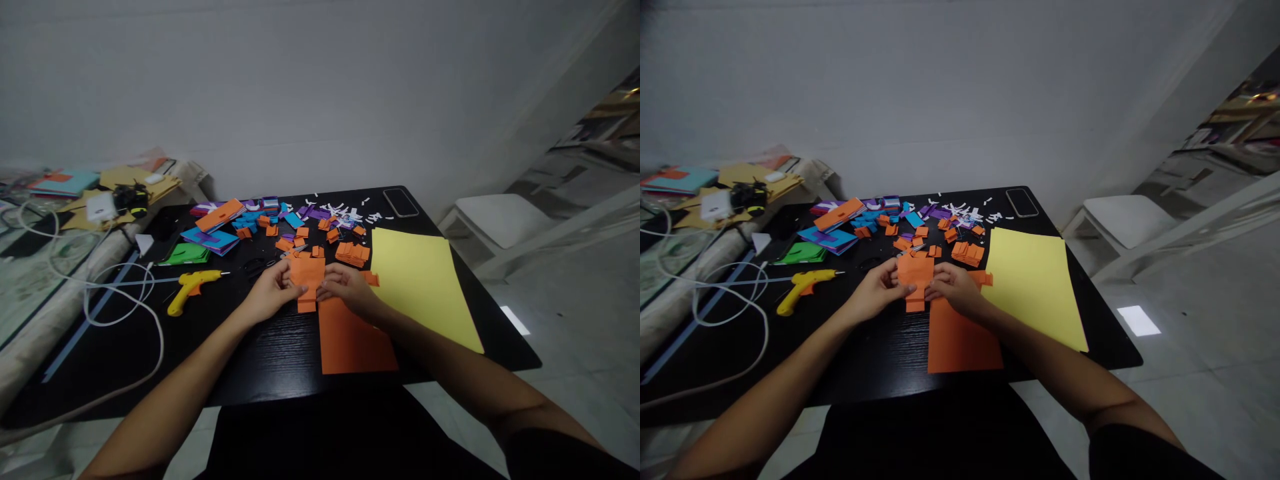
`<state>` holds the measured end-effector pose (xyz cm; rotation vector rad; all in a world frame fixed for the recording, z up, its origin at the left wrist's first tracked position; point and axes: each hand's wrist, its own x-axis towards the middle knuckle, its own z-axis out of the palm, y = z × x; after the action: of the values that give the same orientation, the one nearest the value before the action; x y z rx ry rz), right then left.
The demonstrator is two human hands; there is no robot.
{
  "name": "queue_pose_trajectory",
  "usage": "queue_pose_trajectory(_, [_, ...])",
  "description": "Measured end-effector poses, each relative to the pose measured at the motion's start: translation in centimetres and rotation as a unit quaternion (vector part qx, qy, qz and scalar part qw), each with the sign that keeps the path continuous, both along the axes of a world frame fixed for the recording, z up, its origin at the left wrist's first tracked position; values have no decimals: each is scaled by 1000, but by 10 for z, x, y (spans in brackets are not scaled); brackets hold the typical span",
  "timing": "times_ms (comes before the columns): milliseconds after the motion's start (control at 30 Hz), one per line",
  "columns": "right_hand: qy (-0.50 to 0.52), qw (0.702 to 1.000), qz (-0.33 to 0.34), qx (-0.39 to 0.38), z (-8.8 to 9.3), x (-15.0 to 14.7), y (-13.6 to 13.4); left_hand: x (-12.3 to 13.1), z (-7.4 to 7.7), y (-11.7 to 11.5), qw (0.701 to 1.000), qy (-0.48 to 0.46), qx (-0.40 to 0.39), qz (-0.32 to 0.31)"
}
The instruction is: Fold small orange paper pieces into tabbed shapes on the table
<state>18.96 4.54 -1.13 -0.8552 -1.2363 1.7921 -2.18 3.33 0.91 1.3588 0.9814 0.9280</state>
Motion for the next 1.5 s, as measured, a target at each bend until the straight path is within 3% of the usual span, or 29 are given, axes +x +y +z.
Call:
queue_pose_trajectory(267, [-30,998,-14,59,-7,-2,-3,4,-3,-3,1000,1,-3,-6])
queue_pose_trajectory(533, [-36,997,-35,53,-7,-2,-2,1,-2,-1,999,2,20,27])
queue_pose_trajectory(733, [-20,994,-36,98,-7,-5,-6,3,-4,-2,999,9,31,22])
queue_pose_trajectory(933, [-9,997,-40,66,-9,-4,-2,0,-5,-1,999,-6,31,1])
queue_pose_trajectory(1233, [-17,997,-47,58,-10,-2,0,-1,-10,-4,996,54,71,27])
queue_pose_trajectory(1500, [-23,996,-48,70,-7,-2,0,1,-6,-3,998,8,60,-3])
